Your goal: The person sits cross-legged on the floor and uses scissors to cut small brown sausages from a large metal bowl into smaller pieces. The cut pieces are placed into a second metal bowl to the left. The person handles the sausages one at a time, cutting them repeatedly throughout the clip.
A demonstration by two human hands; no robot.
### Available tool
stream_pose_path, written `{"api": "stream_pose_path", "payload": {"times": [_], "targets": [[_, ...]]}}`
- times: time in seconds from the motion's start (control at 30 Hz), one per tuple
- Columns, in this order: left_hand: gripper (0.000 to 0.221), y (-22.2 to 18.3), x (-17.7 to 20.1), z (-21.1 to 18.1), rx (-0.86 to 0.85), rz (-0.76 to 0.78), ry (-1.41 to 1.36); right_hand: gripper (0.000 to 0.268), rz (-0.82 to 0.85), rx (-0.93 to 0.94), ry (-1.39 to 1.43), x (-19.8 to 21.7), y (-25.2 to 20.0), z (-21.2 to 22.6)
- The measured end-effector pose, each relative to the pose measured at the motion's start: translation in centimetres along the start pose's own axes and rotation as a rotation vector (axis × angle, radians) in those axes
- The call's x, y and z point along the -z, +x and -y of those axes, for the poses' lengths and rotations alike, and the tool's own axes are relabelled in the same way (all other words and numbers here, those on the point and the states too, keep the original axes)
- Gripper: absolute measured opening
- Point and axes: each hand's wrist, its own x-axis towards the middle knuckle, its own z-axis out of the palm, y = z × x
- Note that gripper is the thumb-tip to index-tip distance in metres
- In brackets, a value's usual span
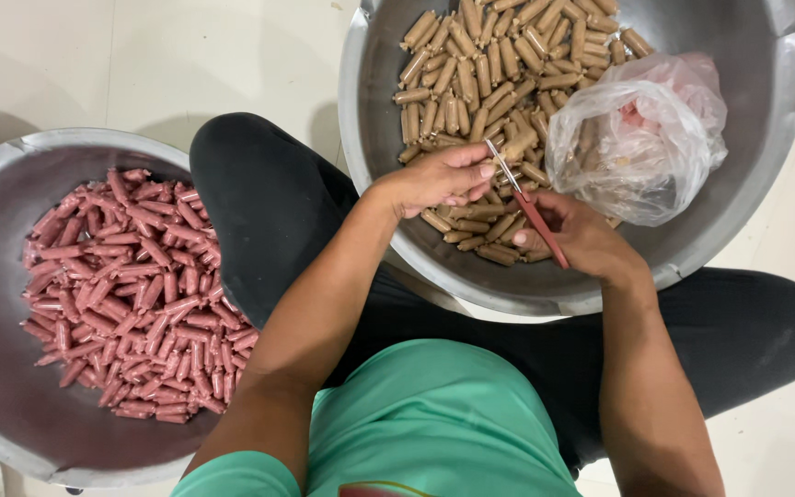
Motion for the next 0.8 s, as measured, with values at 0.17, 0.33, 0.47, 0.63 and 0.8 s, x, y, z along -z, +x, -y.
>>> {"api": "stream_pose_path", "payload": {"times": [0.17,0.33,0.47,0.63,0.8], "targets": [[0.011,0.1,0.3,0.3,0.052,0.047,0.031,0.041,-0.037,0.035,-0.018,-0.3,0.1,0.3],[0.018,-1.1,0.0,-2.8,0.144,0.008,0.070,0.033,-0.048,-0.007,0.020,-0.6,-0.3,0.5],[0.044,-3.1,-3.1,-11.6,0.110,-0.376,-0.087,0.047,-0.068,-0.123,0.045,-0.1,0.1,0.4],[0.012,1.5,2.6,1.9,-0.118,-0.504,-0.050,0.052,-0.046,-0.156,-0.035,-0.8,-0.1,1.4],[0.043,2.6,2.6,6.1,-0.044,-0.445,-0.034,0.058,-0.045,-0.146,-0.040,-0.2,0.2,-1.8]]}}
